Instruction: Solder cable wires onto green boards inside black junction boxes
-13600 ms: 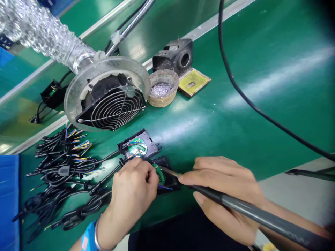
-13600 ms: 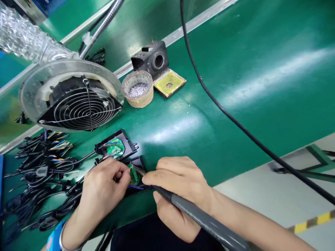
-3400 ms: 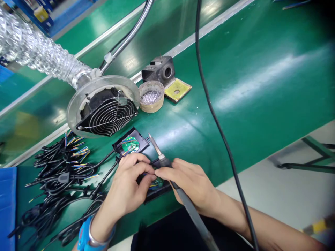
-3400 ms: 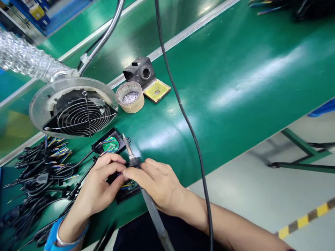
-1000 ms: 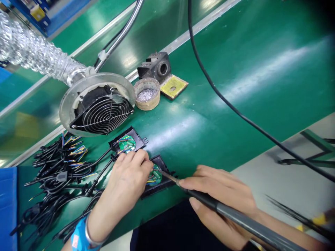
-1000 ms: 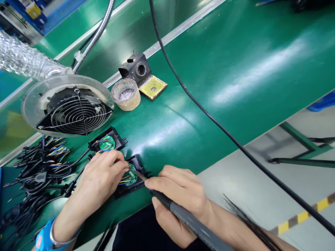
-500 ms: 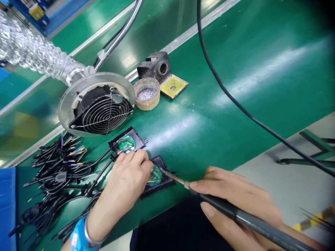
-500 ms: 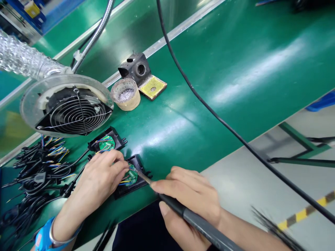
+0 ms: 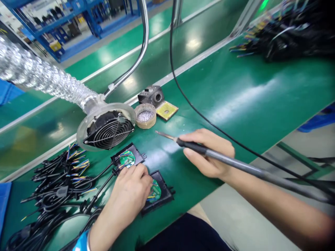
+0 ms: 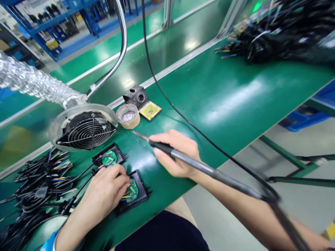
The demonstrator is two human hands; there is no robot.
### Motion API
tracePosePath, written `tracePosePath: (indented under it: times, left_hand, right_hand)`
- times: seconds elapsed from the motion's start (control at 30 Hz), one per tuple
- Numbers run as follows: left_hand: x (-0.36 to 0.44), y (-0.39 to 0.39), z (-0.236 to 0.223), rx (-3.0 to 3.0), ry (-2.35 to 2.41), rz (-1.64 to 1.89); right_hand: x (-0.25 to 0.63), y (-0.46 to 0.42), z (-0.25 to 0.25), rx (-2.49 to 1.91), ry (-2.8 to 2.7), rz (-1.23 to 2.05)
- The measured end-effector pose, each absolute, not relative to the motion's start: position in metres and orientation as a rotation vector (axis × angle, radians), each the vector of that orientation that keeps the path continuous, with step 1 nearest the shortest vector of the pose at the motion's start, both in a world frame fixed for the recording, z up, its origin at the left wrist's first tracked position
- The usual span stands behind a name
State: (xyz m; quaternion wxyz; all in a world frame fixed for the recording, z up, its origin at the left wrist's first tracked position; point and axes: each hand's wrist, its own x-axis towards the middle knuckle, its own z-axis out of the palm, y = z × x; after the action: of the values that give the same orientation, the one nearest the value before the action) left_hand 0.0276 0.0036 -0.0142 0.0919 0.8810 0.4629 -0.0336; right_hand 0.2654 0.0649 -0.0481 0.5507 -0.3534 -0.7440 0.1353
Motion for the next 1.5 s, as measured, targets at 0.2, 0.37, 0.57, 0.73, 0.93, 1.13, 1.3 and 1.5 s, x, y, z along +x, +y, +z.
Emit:
tracePosePath:
  times: [0.2, 0.37, 0.57, 0.73, 0.93, 1.13, 1.3, 1.5]
  left_hand:
    - [0.029, 0.002, -0.014, 2.629, 1.402, -0.032]
    - [0.029, 0.001, -0.014, 2.622, 1.389, -0.057]
    - [0.030, 0.003, -0.015, 2.611, 1.373, -0.063]
    - [0.029, 0.003, -0.014, 2.596, 1.354, -0.062]
    - [0.029, 0.005, -0.016, 2.555, 1.346, -0.041]
    - [0.010, -0.008, 0.007, 2.479, 1.360, 0.106]
    - [-0.049, -0.052, 0.029, 2.326, 1.681, 0.449]
    - [-0.078, -0.117, 0.014, 2.099, 2.132, 0.997]
  right_hand:
    - [0.264, 0.113, -0.059, -0.905, -1.899, 0.306]
    - [0.282, 0.134, -0.050, -1.030, -1.783, 0.227]
    - [0.270, 0.191, -0.053, -1.267, -1.709, 0.283]
    - [0.252, 0.221, -0.067, -1.250, -1.858, 0.288]
    - [0.257, 0.215, -0.072, -1.279, -1.931, 0.279]
    - [0.259, 0.129, -0.067, -1.348, -2.016, 0.322]
    - [0.216, 0.039, -0.029, -0.760, -2.253, 0.519]
    - [0.102, -0.004, -0.014, -0.414, -2.787, 0.483]
